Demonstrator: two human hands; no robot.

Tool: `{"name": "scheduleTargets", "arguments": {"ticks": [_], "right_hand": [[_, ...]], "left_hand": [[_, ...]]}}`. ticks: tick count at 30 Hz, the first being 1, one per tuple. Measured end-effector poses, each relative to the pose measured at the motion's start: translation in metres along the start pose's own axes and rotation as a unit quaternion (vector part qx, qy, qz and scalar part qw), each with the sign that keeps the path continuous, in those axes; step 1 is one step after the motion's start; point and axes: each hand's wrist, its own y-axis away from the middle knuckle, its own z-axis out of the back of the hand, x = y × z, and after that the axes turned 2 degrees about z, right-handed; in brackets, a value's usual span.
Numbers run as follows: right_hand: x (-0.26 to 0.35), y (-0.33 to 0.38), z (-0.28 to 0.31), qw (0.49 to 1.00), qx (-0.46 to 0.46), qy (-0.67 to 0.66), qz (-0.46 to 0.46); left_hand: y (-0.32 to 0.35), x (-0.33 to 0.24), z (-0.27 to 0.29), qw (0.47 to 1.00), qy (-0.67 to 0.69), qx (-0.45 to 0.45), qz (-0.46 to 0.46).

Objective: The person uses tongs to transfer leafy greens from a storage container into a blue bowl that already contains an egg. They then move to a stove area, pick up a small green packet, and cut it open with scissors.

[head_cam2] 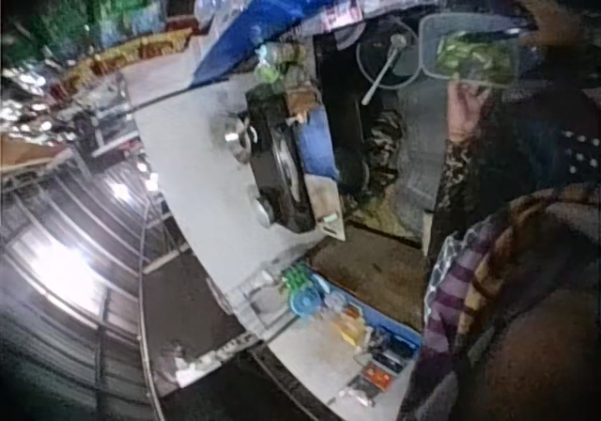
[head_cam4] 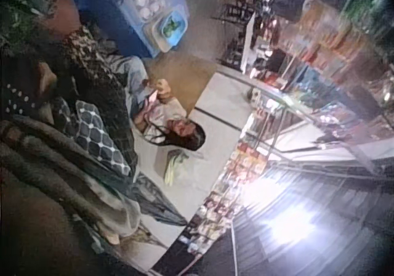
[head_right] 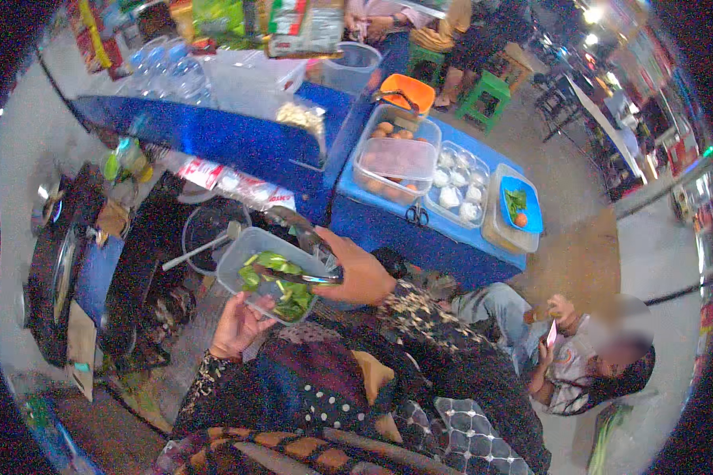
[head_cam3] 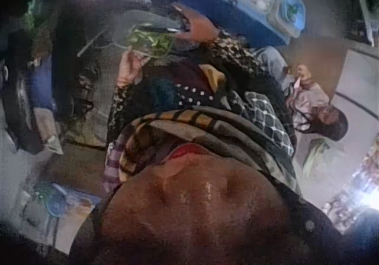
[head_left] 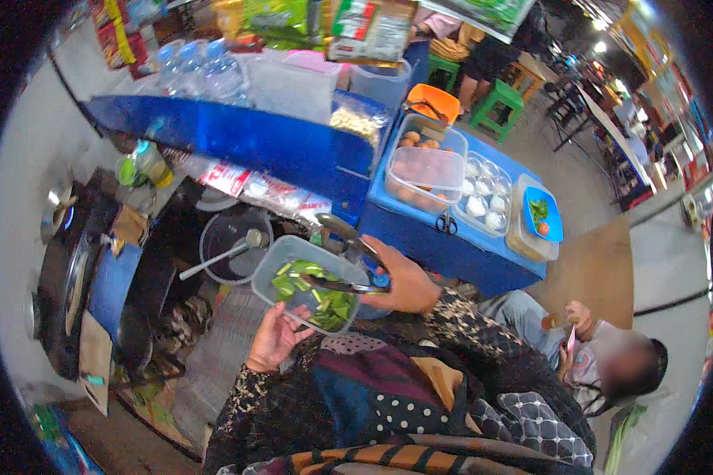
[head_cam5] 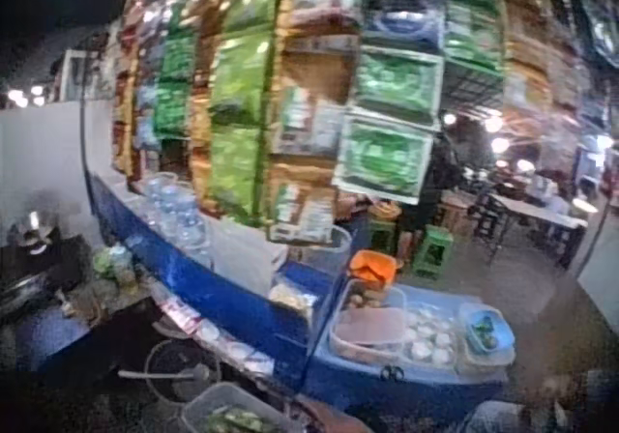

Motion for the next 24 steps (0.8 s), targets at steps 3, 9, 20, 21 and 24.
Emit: {"name": "scheduleTargets", "arguments": {"ticks": [3,9,20,21,24], "right_hand": [[-0.013,0.048,0.018,0.996,-0.056,0.068,0.02],[-0.05,0.117,0.026,0.943,-0.263,0.13,-0.159],[-0.05,0.088,0.118,0.883,-0.324,-0.212,-0.267],[-0.045,0.077,0.131,0.858,-0.353,-0.278,-0.25],[-0.043,0.048,0.179,0.852,-0.367,-0.312,-0.204]], "left_hand": [[-0.029,0.0,-0.02,0.994,-0.07,0.048,0.075],[-0.091,0.007,-0.088,0.948,-0.224,0.148,0.172],[-0.122,0.003,-0.175,0.928,-0.206,0.289,0.113],[-0.118,0.001,-0.175,0.938,-0.196,0.274,0.088],[-0.098,-0.011,-0.171,0.956,-0.192,0.22,0.016]]}}
